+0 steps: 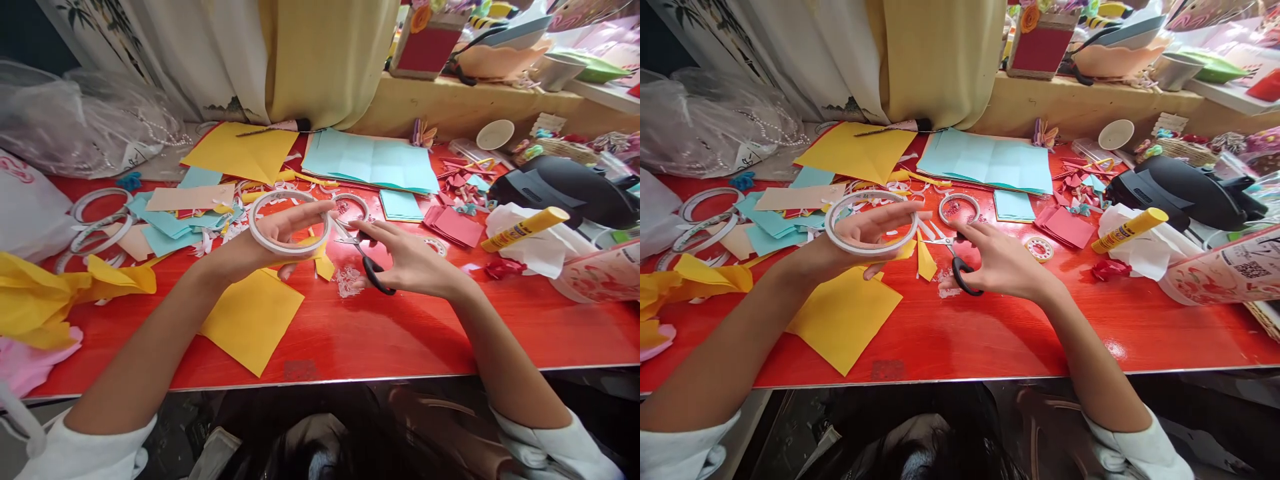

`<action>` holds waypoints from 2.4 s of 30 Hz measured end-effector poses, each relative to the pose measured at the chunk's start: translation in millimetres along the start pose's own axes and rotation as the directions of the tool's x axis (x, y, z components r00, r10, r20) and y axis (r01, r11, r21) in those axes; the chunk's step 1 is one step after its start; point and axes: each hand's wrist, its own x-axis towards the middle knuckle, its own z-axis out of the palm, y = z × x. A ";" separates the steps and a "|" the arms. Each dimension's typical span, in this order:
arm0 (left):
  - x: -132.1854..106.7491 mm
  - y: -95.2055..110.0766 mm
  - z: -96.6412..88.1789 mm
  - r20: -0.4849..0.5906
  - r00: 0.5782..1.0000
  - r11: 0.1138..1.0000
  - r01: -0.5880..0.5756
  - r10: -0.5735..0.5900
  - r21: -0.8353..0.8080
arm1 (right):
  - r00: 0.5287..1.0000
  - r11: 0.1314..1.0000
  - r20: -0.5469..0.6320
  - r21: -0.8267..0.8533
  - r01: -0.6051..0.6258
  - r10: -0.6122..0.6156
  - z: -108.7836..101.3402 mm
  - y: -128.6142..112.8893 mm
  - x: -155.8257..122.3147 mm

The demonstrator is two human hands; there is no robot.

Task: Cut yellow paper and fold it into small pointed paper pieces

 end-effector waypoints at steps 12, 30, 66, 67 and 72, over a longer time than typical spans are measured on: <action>12.2 -11.4 12.7 -0.261 0.962 0.945 -0.158 0.081 -0.286 | 0.970 0.932 -0.237 -0.360 -0.043 -0.046 12.0 3.8 5.1; 4.2 5.8 -8.3 -0.369 0.928 0.973 -0.132 0.054 -0.191 | 0.974 0.938 -0.188 -0.298 -0.176 0.123 1.9 24.9 2.9; 3.8 -1.2 16.8 -0.059 0.984 0.776 -0.096 0.169 0.623 | 0.988 0.460 0.058 0.880 -0.118 0.142 -47.7 3.1 50.8; 2.7 0.0 16.6 -0.039 0.991 0.768 -0.071 0.125 0.636 | 0.990 0.467 0.058 0.877 -0.112 0.127 -46.1 1.7 51.2; 0.7 1.3 17.5 -0.024 1.000 0.790 0.031 -0.020 0.612 | 0.992 0.559 -0.054 0.829 -0.017 0.110 -34.1 -1.5 50.7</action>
